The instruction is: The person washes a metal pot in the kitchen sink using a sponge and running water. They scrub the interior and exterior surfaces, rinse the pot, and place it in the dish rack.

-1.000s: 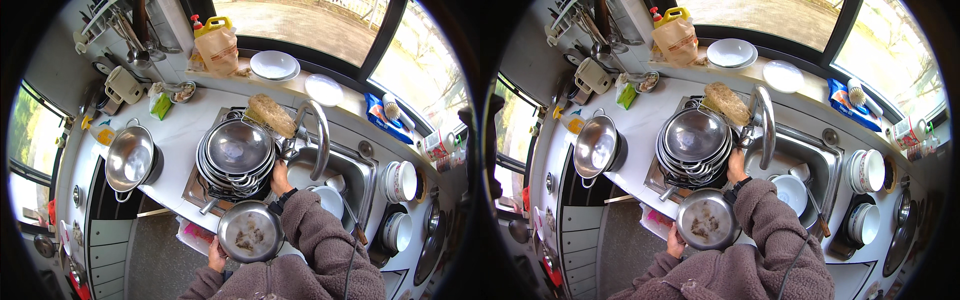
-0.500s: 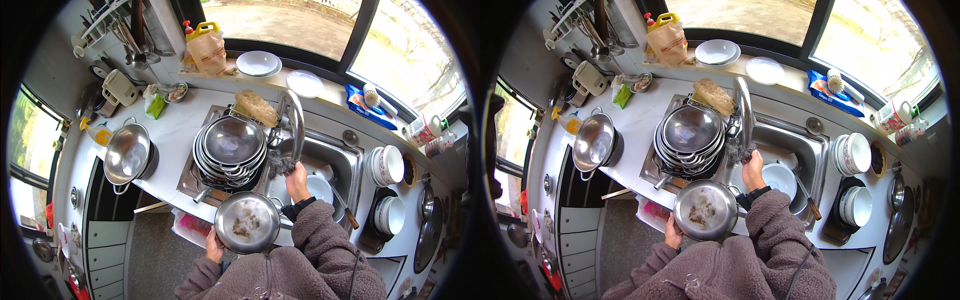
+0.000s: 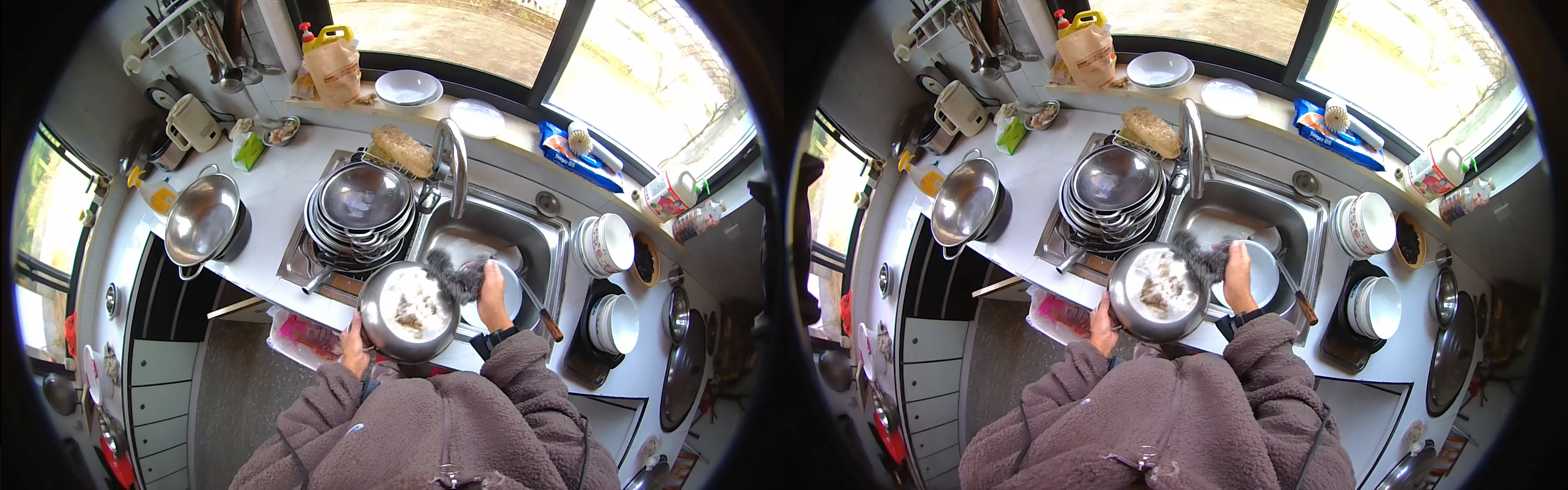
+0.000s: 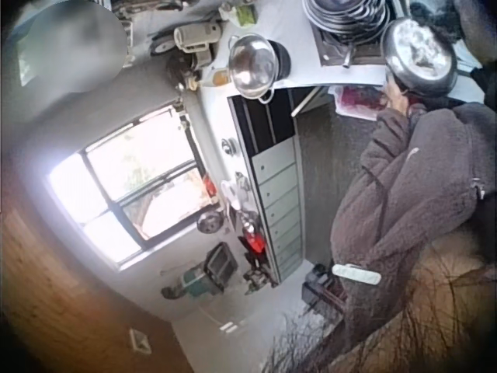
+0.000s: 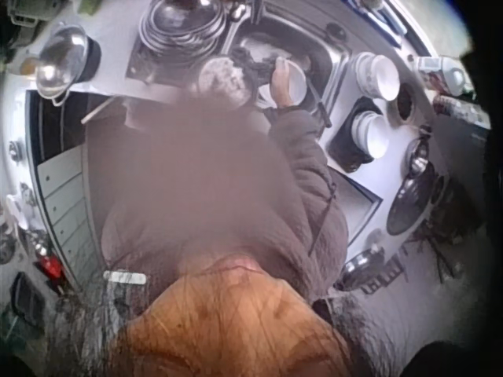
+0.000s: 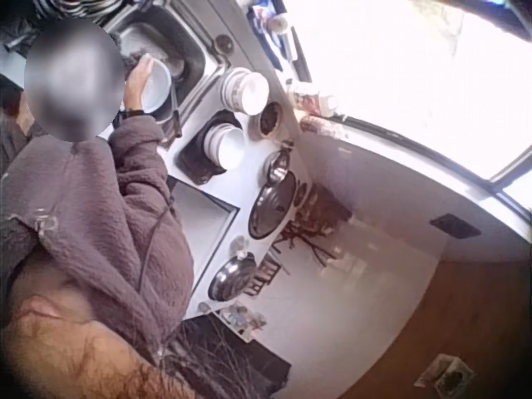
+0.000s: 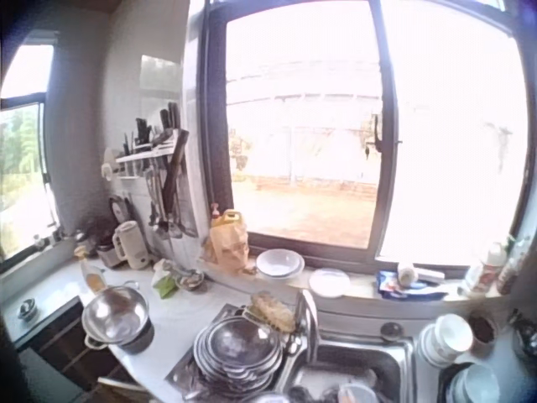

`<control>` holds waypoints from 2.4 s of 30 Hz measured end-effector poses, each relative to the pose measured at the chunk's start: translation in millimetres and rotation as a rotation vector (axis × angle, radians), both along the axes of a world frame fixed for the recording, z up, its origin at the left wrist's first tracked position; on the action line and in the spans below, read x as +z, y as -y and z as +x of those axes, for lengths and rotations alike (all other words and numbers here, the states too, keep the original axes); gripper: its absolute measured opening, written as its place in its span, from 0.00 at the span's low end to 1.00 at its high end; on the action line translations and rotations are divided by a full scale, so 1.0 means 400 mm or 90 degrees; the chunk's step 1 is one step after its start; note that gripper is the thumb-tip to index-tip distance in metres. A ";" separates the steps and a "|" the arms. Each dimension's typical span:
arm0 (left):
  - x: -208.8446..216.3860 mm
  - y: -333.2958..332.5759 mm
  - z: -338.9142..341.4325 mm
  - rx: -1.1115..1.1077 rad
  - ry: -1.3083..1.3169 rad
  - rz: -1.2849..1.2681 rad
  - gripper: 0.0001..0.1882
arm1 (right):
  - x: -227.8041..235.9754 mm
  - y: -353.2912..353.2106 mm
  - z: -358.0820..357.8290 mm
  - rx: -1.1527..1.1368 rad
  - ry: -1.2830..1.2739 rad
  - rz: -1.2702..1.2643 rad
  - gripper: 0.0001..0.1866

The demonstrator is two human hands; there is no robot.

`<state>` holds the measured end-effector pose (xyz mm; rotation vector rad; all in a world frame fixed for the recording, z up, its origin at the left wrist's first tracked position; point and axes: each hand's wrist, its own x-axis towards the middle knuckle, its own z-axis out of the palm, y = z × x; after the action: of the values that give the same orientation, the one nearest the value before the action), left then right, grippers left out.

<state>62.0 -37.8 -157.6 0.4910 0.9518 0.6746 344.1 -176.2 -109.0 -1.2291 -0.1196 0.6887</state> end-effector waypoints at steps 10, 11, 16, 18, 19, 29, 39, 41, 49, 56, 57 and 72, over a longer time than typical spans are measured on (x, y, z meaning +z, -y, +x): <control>0.004 0.021 0.063 -0.018 -0.071 0.042 0.19 | 0.059 -0.051 -0.117 0.107 0.733 -0.455 0.24; -0.001 0.022 0.065 -0.014 -0.084 0.047 0.20 | 0.062 -0.050 -0.125 0.116 0.747 -0.449 0.22; -0.013 0.031 0.065 0.001 -0.101 0.014 0.20 | 0.086 -0.036 -0.198 0.204 0.998 -0.411 0.15; -0.016 0.035 0.062 0.004 -0.077 -0.014 0.20 | 0.101 -0.032 -0.213 0.293 1.022 -0.358 0.16; -0.018 0.037 0.061 -0.005 -0.059 -0.020 0.20 | 0.109 -0.033 -0.217 0.321 1.032 -0.256 0.17; -0.017 0.053 0.066 0.055 -0.089 0.036 0.20 | 0.148 -0.102 -0.200 0.455 1.116 -0.322 0.09; -0.049 0.062 0.061 0.074 -0.110 0.081 0.21 | 0.123 -0.084 -0.210 0.501 0.965 -0.381 0.17; -0.061 0.063 0.060 0.053 -0.139 0.063 0.20 | 0.124 -0.080 -0.214 0.418 0.949 -0.412 0.13; -0.072 0.070 0.061 0.064 -0.129 0.038 0.18 | 0.156 -0.080 -0.206 0.426 0.976 -0.344 0.16; -0.069 0.067 0.066 0.065 -0.134 0.035 0.18 | 0.146 -0.083 -0.192 0.525 1.003 -0.287 0.17; -0.067 0.064 0.066 0.057 -0.136 0.021 0.18 | 0.143 -0.085 -0.190 0.443 1.019 -0.425 0.16; -0.022 0.073 0.070 0.048 -0.144 0.045 0.16 | 0.134 -0.058 -0.168 0.418 0.978 -0.428 0.16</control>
<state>90.1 -67.1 -166.5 0.6058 1.1670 0.7335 277.1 -153.0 -55.5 -2.1722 -1.7273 0.1485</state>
